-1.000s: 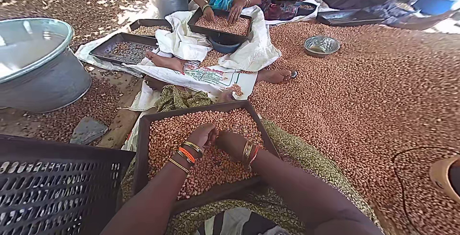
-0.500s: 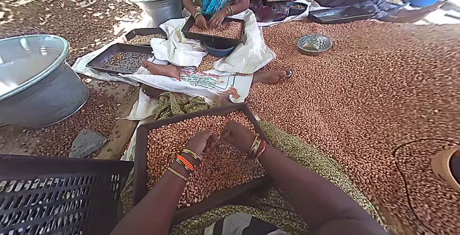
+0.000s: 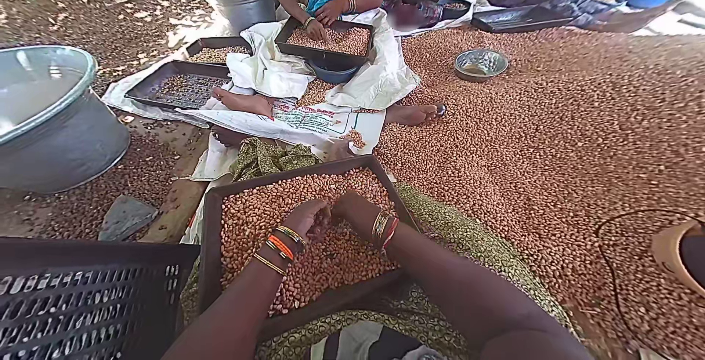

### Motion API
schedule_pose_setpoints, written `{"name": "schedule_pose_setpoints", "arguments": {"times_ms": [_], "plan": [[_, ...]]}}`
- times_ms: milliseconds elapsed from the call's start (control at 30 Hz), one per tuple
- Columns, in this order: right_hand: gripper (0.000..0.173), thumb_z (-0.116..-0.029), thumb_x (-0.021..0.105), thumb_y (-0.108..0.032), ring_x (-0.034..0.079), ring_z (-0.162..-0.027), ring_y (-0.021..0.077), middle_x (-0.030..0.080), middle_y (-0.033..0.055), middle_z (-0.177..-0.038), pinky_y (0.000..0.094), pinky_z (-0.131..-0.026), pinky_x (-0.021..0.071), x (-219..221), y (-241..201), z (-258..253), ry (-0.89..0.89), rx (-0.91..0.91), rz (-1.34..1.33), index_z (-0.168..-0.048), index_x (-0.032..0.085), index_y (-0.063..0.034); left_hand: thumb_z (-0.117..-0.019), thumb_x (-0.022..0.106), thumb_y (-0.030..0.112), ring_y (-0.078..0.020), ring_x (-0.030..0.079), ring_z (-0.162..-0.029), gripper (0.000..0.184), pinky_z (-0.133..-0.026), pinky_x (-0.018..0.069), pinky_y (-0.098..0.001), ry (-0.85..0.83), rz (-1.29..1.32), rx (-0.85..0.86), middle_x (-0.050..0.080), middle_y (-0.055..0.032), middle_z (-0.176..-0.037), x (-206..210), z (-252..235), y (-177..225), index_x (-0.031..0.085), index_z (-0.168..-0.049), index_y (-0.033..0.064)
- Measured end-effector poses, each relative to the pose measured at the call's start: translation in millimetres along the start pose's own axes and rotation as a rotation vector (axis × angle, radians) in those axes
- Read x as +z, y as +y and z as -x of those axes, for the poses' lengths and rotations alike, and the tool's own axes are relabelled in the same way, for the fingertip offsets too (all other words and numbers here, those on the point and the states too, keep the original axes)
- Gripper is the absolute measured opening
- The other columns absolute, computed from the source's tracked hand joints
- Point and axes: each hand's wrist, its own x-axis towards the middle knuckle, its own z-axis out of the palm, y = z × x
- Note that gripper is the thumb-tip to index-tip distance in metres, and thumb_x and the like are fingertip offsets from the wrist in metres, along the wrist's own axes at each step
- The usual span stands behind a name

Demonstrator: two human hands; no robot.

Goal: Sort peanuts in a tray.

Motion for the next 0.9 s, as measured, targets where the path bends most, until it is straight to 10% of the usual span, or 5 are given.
{"name": "schedule_pose_setpoints", "arguments": {"times_ms": [600, 900], "plan": [[0.025, -0.1019, 0.056, -0.017, 0.067, -0.105, 0.0451, 0.068, 0.0255, -0.112, 0.0663, -0.082, 0.0531, -15, -11, 6, -0.162, 0.234, 0.011, -0.106, 0.069, 0.0034, -0.1125, 0.036, 0.027, -0.0065, 0.039, -0.044, 0.037, -0.042, 0.0317, -0.0194, 0.106, 0.017, 0.098, 0.048, 0.0024, -0.061, -17, -3, 7, 0.057, -0.087, 0.0096], [0.016, -0.088, 0.071, -0.006, 0.07, -0.072, 0.008, 0.076, 0.0054, -0.088, 0.0277, -0.068, 0.0585, -22, 7, 40, -0.436, -0.523, -0.802, -0.1, 0.072, 0.0045, -0.1139, 0.027, 0.028, -0.0035, 0.034, -0.039, 0.044, -0.038, 0.0282, -0.016, 0.213, 0.319, 0.341, 0.043, 0.0041, -0.055, -41, 30, 45, 0.05, -0.08, 0.0116]]}}
